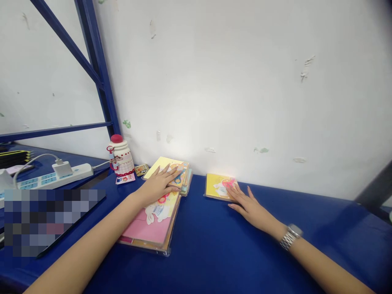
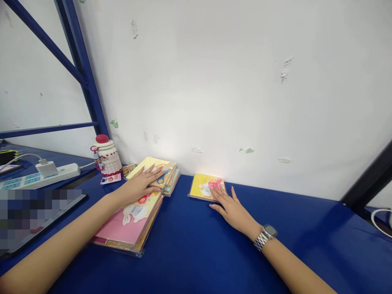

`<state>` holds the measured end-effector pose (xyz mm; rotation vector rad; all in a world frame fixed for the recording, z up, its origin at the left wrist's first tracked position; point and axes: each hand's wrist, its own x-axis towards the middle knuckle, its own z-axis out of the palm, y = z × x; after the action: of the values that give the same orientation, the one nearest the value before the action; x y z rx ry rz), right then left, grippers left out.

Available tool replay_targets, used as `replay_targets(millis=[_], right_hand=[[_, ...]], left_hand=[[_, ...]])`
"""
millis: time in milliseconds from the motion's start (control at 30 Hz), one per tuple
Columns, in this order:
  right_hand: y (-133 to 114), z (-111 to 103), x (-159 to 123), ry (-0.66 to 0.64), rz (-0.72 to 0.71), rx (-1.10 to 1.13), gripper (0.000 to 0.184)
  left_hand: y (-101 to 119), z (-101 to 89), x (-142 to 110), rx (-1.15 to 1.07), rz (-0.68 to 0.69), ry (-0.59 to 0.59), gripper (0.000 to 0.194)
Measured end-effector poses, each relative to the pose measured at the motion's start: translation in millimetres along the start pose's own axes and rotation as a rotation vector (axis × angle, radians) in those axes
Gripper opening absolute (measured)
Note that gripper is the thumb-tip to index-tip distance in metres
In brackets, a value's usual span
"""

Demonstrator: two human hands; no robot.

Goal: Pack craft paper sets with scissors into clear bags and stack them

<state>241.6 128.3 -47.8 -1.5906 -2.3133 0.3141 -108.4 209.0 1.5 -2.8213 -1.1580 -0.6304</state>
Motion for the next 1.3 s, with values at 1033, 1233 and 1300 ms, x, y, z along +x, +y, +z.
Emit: replay_targets(millis=[1033,1233,1300], right_hand=[[-44.4,2.7,-53.8,0.296,-0.073,0.664,0.026],[-56.4,9.8,-46.1,0.219,0.064,0.964,0.047],[-60.5,11.9,-44.5,0.157,0.089,1.04,0.049]], left_hand=[[131.7,-13.3,-7.2,-0.998,-0.026,0.029,0.037],[103.6,21.3,-10.3,-1.396,-0.151,0.073,0.067],[108.3,30.0,-13.2,-1.302,-0.206,-0.011,0.064]])
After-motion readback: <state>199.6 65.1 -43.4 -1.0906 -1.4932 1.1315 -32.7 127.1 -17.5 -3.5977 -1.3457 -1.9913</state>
